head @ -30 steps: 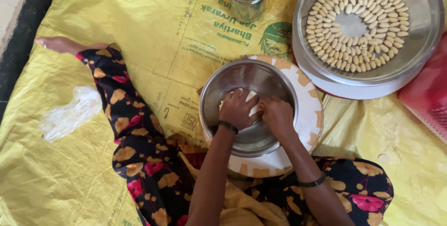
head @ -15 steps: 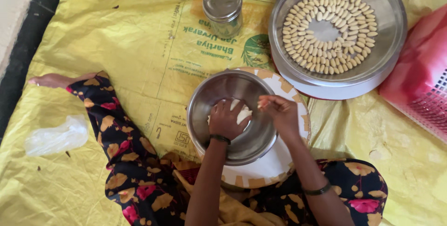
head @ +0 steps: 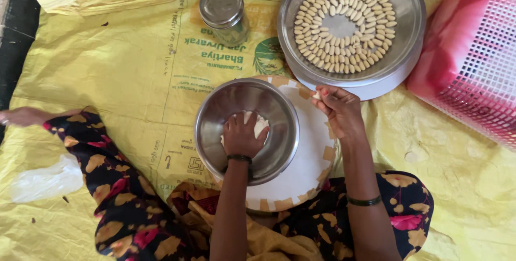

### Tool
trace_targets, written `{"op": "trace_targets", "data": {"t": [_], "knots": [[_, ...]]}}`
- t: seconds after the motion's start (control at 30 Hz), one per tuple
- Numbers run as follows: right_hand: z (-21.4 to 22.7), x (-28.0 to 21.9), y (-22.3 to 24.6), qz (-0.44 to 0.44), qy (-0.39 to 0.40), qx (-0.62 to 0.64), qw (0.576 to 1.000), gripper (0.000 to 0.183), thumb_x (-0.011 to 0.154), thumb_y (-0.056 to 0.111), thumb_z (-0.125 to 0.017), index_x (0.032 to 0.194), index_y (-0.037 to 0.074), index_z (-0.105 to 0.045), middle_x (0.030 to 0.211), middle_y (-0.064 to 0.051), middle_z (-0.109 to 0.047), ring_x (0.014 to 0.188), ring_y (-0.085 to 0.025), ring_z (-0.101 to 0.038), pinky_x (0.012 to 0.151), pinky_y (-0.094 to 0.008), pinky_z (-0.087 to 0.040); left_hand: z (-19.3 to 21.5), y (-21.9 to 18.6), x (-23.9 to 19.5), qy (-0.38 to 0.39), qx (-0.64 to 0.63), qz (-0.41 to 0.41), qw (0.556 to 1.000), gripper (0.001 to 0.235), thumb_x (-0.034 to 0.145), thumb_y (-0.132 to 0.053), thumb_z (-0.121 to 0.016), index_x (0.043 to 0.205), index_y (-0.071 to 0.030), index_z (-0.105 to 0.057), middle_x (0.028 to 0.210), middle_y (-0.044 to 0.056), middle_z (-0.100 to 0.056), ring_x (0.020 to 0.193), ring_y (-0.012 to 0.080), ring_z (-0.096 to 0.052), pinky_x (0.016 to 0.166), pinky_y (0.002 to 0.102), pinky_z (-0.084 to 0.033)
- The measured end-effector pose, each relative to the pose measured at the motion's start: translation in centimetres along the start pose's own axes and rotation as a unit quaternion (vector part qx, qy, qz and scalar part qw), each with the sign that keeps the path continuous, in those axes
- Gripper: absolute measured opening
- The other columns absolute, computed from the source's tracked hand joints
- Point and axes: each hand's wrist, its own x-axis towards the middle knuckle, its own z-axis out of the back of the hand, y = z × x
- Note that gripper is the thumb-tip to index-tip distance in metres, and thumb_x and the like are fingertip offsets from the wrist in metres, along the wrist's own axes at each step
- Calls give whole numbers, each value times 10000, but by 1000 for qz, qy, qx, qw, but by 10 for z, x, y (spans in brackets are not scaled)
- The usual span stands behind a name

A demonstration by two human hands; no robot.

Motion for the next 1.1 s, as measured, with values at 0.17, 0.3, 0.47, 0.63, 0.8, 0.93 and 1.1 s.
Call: {"op": "trace_targets", "data": {"t": [0.17,0.3,0.47,0.63,0.8,0.93,1.1], "knots": [[10,-10,26,5,27,10,1000,218,942,-71,-637,1159,-56,-634,1114,-211,-742,1046,-249,-764,926,-306,-611,-1,-3,0,-22,15,8,1000,567,799,-525,-737,1234,-164,-689,1229,157,-622,1116,386,-576,938,556,-462],[10,-18,35,4,42,-41,998,223,1020,-28,-578,1242,-19,-600,1121,-239,-737,985,-257,-742,802,-307,-607,-1,-4,3,-24,6,22,999,563,795,-519,-742,1228,-163,-690,1220,152,-624,1086,383,-584,929,551,-463],[12,-26,18,-66,50,-120,989,270,1049,109,-481,1240,29,-653,1137,-151,-758,972,-194,-754,795,-290,-627,-3,-7,1,-46,0,30,999,541,805,-506,-740,1215,-158,-684,1220,145,-629,1092,373,-595,905,540,-461],[20,-16,-4,-63,74,-82,992,248,1067,188,-536,1131,4,-689,1085,-160,-776,923,-207,-766,787,-313,-629,0,-12,3,-44,11,56,997,550,802,-506,-745,1222,-158,-684,1199,150,-628,1076,373,-587,967,547,-448],[26,-9,-20,10,112,-60,992,157,905,-34,-736,1062,-22,-736,988,-156,-768,867,-209,-756,804,-323,-632,9,-19,10,-87,24,82,993,645,713,-532,-768,1166,-83,-674,1208,146,-650,1151,360,-601,999,722,-324],[25,-10,-21,-20,38,-100,994,218,904,-53,-695,1112,-17,-748,949,-149,-776,843,-204,-766,762,-316,-630,15,-40,25,-102,-178,111,972,457,893,-374,-704,1263,-110,-666,1301,138,-650,1245,372,-599,1070,570,-429],[15,-13,-10,-4,12,-133,991,267,917,-62,-665,1169,-15,-741,1013,-131,-784,897,-161,-733,776,-271,-600,36,-101,30,60,-302,150,940,517,902,-393,-754,1311,-103,-628,1285,141,-651,1212,359,-613,1033,502,-492]]}}
